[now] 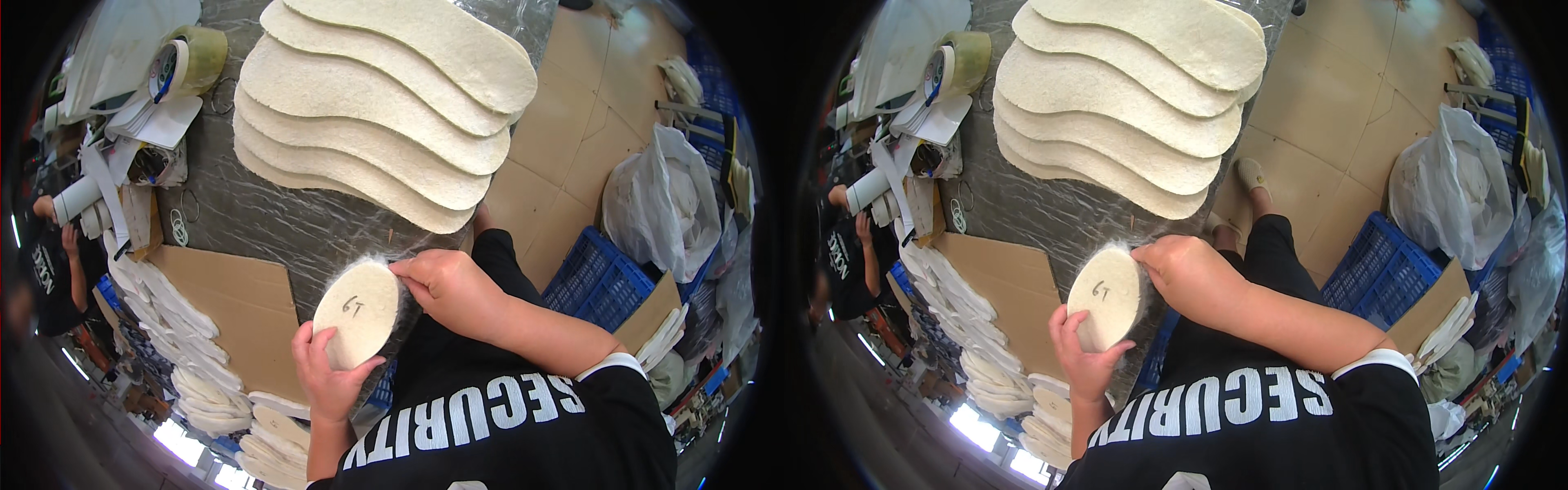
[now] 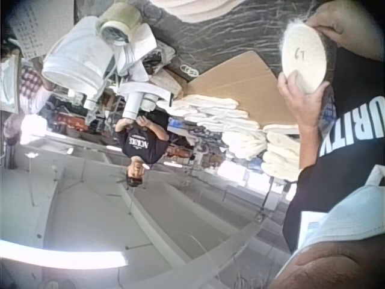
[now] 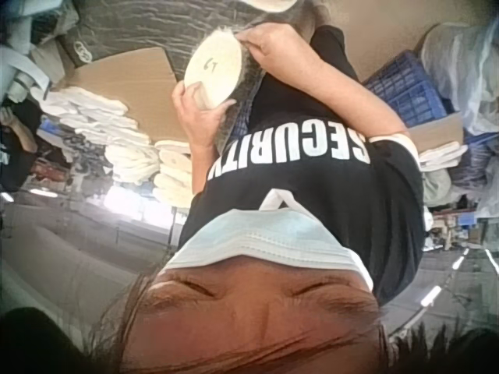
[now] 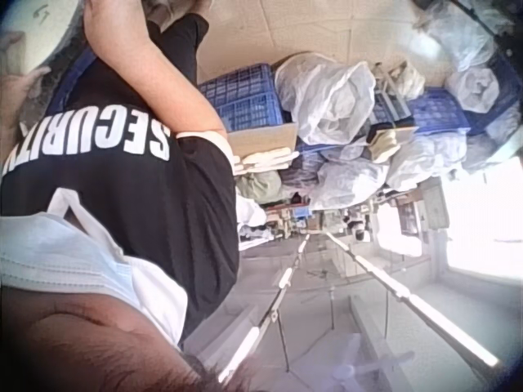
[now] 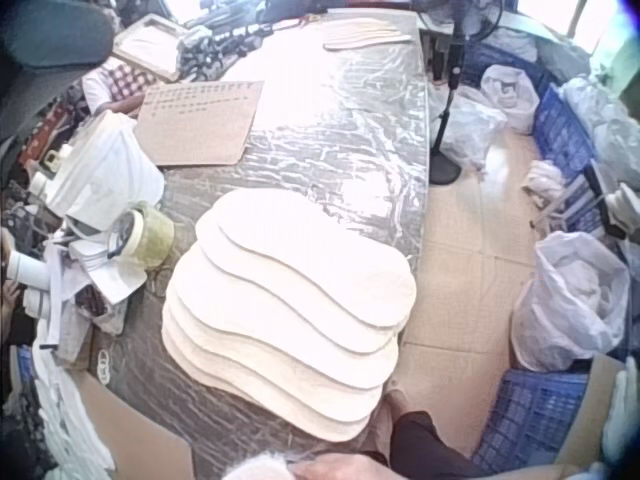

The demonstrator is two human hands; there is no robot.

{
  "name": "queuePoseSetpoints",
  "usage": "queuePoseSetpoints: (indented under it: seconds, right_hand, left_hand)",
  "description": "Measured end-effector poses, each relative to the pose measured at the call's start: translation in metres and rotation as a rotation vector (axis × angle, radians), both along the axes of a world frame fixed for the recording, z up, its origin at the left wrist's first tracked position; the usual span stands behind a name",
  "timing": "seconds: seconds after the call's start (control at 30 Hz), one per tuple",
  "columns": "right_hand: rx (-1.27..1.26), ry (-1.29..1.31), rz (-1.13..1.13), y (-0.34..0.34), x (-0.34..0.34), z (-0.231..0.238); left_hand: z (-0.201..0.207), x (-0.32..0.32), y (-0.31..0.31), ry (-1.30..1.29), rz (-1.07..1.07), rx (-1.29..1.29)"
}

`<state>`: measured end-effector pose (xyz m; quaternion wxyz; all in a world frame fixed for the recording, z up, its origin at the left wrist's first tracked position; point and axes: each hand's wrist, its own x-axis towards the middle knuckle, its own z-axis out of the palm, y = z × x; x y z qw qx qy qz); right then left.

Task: Organizing and pairing white and beige foam shoe insoles at a factory workbench.

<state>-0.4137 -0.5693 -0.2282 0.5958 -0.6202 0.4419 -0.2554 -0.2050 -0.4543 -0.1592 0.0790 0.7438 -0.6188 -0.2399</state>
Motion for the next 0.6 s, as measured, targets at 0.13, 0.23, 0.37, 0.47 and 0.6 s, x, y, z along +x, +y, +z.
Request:
queuePoseSetpoints:
  seconds: [0.13,0.23,0.37,0.47,0.6]
  right_hand:
    - [0.004,0.012,0.007,-0.0015,-0.0014,0.0020]
    - [0.009,0.007,0.011,-0.0016,-0.0014,0.0013]
    - [0.011,0.010,0.011,-0.0014,-0.0023,0.0011]
    - [0.016,0.008,0.018,-0.0024,-0.0025,0.0044]
    - [0.021,0.042,0.036,-0.0029,-0.0046,0.0071]
  left_hand:
    - [0.0005,-0.0023,-0.0019,-0.010,0.004,0.027]
    - [-0.0011,-0.0025,-0.0018,-0.002,0.011,0.034]
    - [-0.0015,-0.0042,-0.0062,-0.051,-0.034,0.007]
    - [-0.0015,-0.0039,-0.0070,-0.049,-0.038,-0.010]
    - [-0.0022,-0.0071,-0.0070,-0.056,-0.034,-0.013]
